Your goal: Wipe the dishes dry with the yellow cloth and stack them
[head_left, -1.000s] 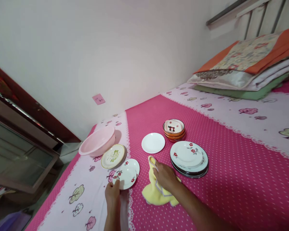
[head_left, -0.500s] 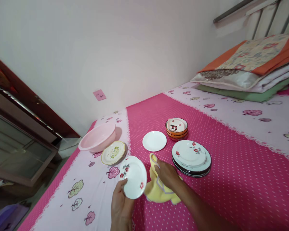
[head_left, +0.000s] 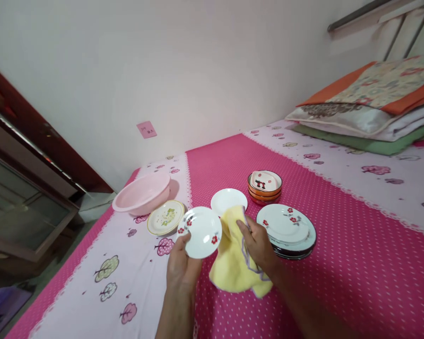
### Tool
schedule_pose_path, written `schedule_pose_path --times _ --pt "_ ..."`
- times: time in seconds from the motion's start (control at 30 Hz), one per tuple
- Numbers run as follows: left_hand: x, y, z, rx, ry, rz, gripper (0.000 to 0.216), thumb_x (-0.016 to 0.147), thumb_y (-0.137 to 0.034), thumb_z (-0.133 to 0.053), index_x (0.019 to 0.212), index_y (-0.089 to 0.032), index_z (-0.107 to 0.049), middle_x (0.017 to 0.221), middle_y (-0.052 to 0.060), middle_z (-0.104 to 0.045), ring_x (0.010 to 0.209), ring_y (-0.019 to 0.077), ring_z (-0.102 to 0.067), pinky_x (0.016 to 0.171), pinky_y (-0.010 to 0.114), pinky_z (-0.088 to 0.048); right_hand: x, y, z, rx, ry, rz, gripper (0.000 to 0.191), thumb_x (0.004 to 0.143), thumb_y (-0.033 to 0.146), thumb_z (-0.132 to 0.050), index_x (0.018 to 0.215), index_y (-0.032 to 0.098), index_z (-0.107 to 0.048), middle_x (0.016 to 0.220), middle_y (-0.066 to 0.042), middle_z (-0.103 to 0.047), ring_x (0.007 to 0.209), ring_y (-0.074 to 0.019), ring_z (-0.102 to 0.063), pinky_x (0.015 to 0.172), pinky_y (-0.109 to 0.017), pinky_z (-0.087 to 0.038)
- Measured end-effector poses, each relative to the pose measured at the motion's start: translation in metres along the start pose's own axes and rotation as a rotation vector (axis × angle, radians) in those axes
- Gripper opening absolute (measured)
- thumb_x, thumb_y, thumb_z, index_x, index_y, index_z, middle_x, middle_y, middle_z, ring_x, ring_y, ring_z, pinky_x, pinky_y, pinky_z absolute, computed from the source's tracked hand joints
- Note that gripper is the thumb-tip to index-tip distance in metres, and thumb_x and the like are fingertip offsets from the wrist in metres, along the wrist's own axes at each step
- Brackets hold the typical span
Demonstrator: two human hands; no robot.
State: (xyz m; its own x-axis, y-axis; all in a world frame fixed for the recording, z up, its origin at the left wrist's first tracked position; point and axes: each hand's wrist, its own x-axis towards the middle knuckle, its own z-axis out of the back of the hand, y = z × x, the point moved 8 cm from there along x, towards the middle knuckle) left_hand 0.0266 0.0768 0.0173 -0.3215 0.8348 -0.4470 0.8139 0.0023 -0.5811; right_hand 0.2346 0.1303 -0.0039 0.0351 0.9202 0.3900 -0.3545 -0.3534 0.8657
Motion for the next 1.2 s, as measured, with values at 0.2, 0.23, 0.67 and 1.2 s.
schedule_pose_path --times 0.2,0.23,0.67,1.2 --pt "-0.017 0.006 -0.009 0.034 0.113 -0.036 0.060 0.090 -0.014 -0.056 0.150 -0.018 -0.054 0.124 0.011 -0.077 0.118 0.0324 -0.071 0.111 0.052 -0.050 -0.001 -0.007 0.024 0.176 -0.205 -0.120 0.045 0.101 0.059 -0.044 0.090 0.018 -0.061 0.070 0.002 -0.058 0.066 -0.0157 -0.052 0.065 -0.026 -0.043" --pt "-0.021 0.013 -0.001 0.039 0.104 -0.005 0.061 0.090 -0.013 -0.055 0.151 -0.019 -0.053 0.123 0.011 -0.077 0.119 0.0325 -0.071 0.111 0.053 -0.050 -0.001 -0.008 0.026 0.222 -0.219 -0.152 0.045 0.099 0.060 -0.047 0.091 0.018 -0.062 0.071 0.002 -0.059 0.067 -0.0158 -0.053 0.064 -0.026 -0.044" --pt "-0.030 0.037 0.041 0.039 -0.083 0.097 0.057 0.091 -0.007 -0.058 0.148 -0.011 -0.055 0.112 0.013 -0.081 0.108 0.0270 -0.076 0.105 0.041 -0.055 -0.005 0.021 0.073 0.553 -0.457 -0.260 0.041 0.087 0.058 -0.065 0.104 0.021 -0.061 0.085 -0.005 -0.073 0.068 -0.0209 -0.065 0.058 -0.030 -0.052" --pt "-0.026 0.062 0.013 -0.197 0.301 0.234 0.038 0.105 -0.035 -0.047 0.115 -0.018 -0.080 0.119 0.011 -0.079 0.122 0.0255 -0.069 0.116 0.041 -0.042 -0.040 0.094 -0.034 -0.121 0.189 0.285 0.037 0.082 0.013 -0.068 0.118 0.021 -0.065 0.135 -0.014 -0.062 0.128 -0.0339 -0.055 0.109 -0.056 -0.045"
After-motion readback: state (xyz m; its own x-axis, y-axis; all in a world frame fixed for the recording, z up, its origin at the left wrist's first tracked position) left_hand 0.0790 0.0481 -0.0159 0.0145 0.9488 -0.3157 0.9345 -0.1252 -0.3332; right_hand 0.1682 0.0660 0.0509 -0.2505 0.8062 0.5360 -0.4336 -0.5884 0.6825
